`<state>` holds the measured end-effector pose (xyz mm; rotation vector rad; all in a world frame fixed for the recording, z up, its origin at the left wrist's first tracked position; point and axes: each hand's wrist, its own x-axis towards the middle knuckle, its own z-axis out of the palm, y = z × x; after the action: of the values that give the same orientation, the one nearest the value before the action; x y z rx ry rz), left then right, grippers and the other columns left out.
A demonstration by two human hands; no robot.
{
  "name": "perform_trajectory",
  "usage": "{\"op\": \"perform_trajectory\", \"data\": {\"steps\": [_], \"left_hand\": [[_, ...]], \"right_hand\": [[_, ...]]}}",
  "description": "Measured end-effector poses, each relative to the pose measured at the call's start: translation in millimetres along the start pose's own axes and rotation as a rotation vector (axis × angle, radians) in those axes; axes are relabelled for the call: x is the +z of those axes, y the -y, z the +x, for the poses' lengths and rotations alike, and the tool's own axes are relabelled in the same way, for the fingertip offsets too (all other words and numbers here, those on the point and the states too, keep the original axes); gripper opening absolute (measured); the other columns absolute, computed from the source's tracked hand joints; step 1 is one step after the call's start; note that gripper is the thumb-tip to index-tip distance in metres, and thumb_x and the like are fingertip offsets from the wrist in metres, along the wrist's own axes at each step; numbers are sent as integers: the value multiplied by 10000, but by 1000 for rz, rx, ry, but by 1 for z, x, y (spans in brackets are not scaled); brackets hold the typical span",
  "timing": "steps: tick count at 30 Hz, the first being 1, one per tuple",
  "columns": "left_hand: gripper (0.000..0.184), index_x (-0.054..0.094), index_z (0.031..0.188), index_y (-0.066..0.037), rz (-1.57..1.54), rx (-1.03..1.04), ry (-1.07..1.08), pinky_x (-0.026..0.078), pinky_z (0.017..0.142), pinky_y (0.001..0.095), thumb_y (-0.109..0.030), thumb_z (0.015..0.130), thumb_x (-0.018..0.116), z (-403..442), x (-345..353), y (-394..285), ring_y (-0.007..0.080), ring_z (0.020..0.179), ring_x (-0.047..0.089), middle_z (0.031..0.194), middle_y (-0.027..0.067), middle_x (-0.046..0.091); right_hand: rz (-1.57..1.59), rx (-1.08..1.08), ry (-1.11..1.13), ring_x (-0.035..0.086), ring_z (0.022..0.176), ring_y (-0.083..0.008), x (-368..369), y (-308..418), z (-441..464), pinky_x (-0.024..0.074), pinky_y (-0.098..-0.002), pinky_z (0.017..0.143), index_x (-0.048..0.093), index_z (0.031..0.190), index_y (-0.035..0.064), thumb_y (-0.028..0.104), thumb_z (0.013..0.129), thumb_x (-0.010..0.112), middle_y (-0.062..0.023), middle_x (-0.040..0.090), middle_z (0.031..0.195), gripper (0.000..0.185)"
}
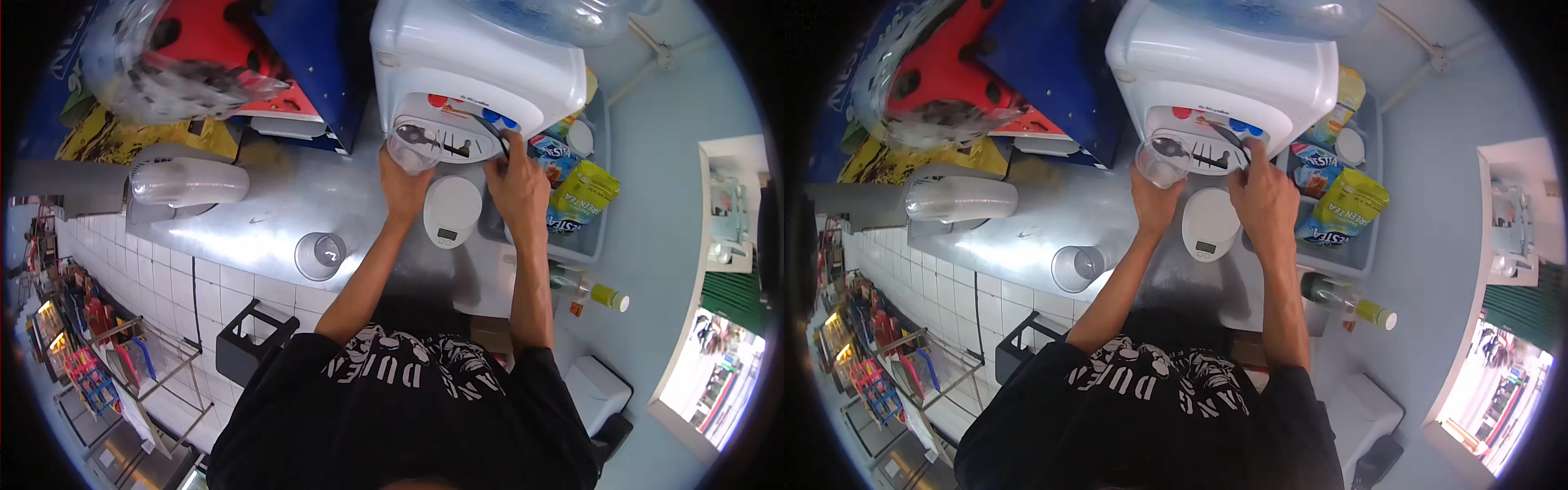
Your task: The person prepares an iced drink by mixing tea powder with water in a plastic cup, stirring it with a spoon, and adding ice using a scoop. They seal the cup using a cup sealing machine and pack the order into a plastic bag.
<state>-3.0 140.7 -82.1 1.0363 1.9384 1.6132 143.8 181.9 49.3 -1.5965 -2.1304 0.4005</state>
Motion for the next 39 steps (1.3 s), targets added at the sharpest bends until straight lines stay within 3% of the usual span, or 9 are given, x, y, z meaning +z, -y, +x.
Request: {"op": "perform_trajectory", "data": {"steps": [1,4,8,10,14,19,27,39], "left_hand": [[802,382,1285,29,-5,7,10,413,973,396,-98,624,818,3,4,-1,331,1170,503,1241,214,486],[781,396,1261,40,32,92,91,428,960,395,-134,630,823,12,13,-2,334,1150,523,1216,219,508],[797,391,1283,43,-87,26,70,402,981,407,-95,623,816,21,25,-8,358,1151,502,1225,205,512],[802,390,1284,45,-118,37,59,405,982,403,-96,622,819,25,23,-13,353,1155,503,1232,206,509],[808,386,1288,49,-156,66,72,416,979,386,-94,624,823,27,20,-14,336,1174,497,1247,211,497],[811,391,1283,49,-139,64,50,416,981,380,-76,612,829,29,26,-8,334,1162,501,1238,205,499],[824,377,1286,50,-179,98,64,434,961,350,-43,604,830,34,31,-14,290,1151,500,1226,190,490],[829,377,1288,60,-169,51,70,385,1027,369,-57,602,829,37,35,-9,320,1214,470,1277,222,482]], "right_hand": [[-3,7,-10,640,695,-359,-4,2,6,491,-473,617,557,1135,119,115,808,549,-156,655,753,327],[4,-239,77,646,667,-323,-8,15,24,507,-439,609,560,1257,209,138,795,556,-137,653,707,467],[-2,-314,26,646,666,-321,2,24,32,512,-432,611,576,1250,213,150,797,559,-128,661,719,458],[-61,-244,49,630,638,-326,1,26,30,502,-420,604,586,1258,217,146,819,556,-157,641,694,446],[-82,-200,94,645,662,-325,8,20,32,516,-439,627,592,1245,219,173,806,561,-139,671,750,442],[73,-120,114,624,660,-358,18,10,36,503,-460,643,631,1200,192,159,793,573,-173,643,708,413],[163,-98,168,622,674,-369,20,9,34,503,-449,670,630,1203,188,152,780,587,-186,636,699,427],[124,-97,174,606,700,-375,22,9,34,481,-440,700,607,1235,210,158,794,520,-196,597,668,452]]}}
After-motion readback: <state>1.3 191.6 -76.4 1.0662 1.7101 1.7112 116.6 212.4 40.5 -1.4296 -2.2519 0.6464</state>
